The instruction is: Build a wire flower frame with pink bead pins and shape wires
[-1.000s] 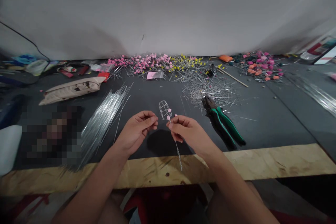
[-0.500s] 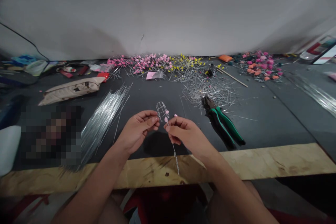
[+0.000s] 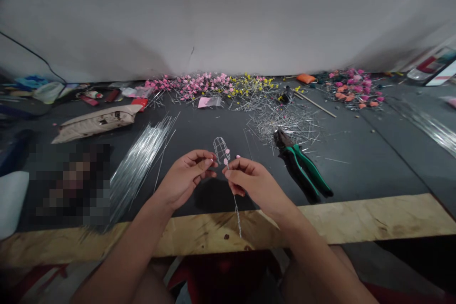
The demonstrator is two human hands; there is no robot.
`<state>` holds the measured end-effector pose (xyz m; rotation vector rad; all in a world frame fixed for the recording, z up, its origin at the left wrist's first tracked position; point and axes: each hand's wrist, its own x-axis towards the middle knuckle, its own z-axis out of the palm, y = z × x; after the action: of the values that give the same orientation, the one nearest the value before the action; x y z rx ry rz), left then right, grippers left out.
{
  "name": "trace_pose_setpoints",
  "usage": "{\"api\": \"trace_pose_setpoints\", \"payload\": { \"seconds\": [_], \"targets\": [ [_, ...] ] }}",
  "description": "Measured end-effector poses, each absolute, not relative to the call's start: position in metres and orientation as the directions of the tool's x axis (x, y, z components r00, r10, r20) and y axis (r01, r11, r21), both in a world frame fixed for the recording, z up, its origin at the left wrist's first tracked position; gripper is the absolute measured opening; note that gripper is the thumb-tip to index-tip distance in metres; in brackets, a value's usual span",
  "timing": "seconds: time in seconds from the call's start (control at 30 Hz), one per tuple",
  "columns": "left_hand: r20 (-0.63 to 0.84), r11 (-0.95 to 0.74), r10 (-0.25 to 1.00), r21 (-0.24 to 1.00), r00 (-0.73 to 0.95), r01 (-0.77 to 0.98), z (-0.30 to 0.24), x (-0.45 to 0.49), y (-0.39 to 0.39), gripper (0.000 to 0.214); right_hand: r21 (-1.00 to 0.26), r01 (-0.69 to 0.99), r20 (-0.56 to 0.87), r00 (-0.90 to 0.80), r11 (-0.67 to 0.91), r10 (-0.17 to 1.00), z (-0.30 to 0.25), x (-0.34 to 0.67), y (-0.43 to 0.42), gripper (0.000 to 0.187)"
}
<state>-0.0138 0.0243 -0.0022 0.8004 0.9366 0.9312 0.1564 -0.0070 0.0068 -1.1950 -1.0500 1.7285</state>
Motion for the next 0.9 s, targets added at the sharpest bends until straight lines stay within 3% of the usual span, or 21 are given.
{"api": "trace_pose_setpoints", "payload": {
  "seconds": [0.9],
  "targets": [
    [-0.306, 0.425, 0.887, 0.832, 0.345, -0.355, -0.0023, -0.0141, 0.0252, 0.019, -0.946, -0.08, -0.276, -0.311, -0.314, 0.909, 0.0038, 0.1526, -0.0094, 0.012]
  ]
}}
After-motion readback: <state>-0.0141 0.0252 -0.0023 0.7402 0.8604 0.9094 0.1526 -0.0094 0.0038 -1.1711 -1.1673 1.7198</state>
